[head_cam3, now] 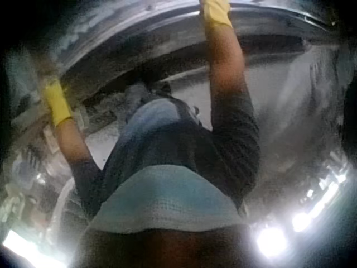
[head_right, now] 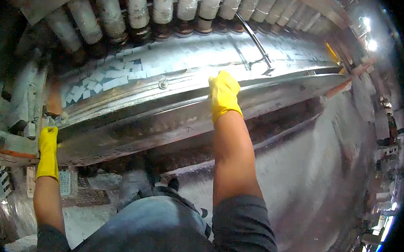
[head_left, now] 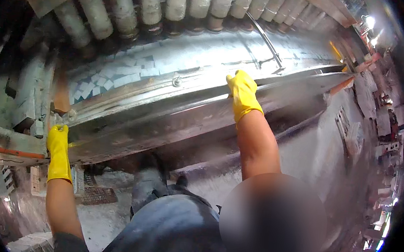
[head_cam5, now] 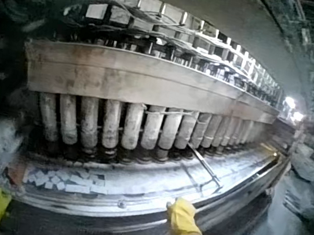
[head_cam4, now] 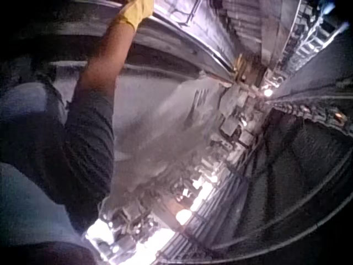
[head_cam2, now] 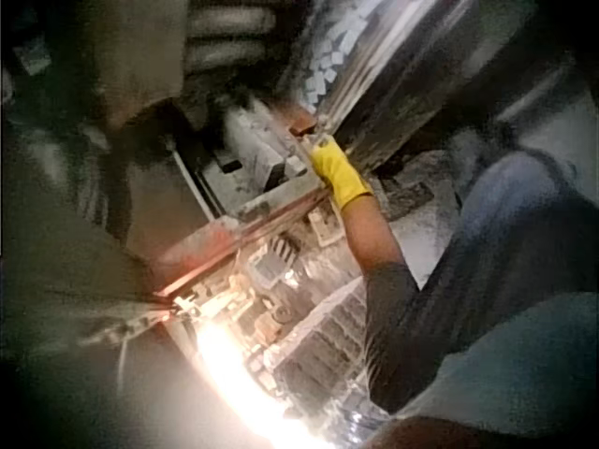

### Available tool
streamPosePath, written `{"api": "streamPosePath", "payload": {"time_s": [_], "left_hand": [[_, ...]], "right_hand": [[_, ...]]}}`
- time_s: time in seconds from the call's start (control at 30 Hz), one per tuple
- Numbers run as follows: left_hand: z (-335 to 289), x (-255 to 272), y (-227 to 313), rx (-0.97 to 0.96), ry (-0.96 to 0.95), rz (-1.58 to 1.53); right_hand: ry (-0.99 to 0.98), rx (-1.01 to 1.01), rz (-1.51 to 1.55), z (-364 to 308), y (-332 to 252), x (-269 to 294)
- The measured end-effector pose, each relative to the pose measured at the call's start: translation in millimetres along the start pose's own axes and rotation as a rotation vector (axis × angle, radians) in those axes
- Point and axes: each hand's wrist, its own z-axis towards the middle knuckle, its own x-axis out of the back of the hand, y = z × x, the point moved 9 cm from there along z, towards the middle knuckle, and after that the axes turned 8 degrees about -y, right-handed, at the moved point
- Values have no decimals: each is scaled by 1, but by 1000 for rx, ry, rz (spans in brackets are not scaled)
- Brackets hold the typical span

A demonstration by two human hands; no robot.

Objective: The person operates a vibrating conveyor in a factory, repeatedly tilting a metal tray to move small gray blocks along the surface. They also handle a white basket filled with similar blocks, shaking it to redistribute the contents, and use a metal bar to adjust the tray position.

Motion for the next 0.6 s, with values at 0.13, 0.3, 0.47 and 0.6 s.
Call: {"api": "streamPosePath", "payload": {"time_s": [0.13,0.3,0.47,0.6], "left_hand": [[11,-8,5,-33,57,126],[20,-21,-5,-46,40,23],[31,-17,-22,-67,95,106],[-1,-7,20,-12,-30,-78]], "right_hand": [[40,-32,99,8,17,-4],[534,414,-26,-12,13,-2],[392,231,77,7,9,-3],[170,67,80,15,14,-4]]}}
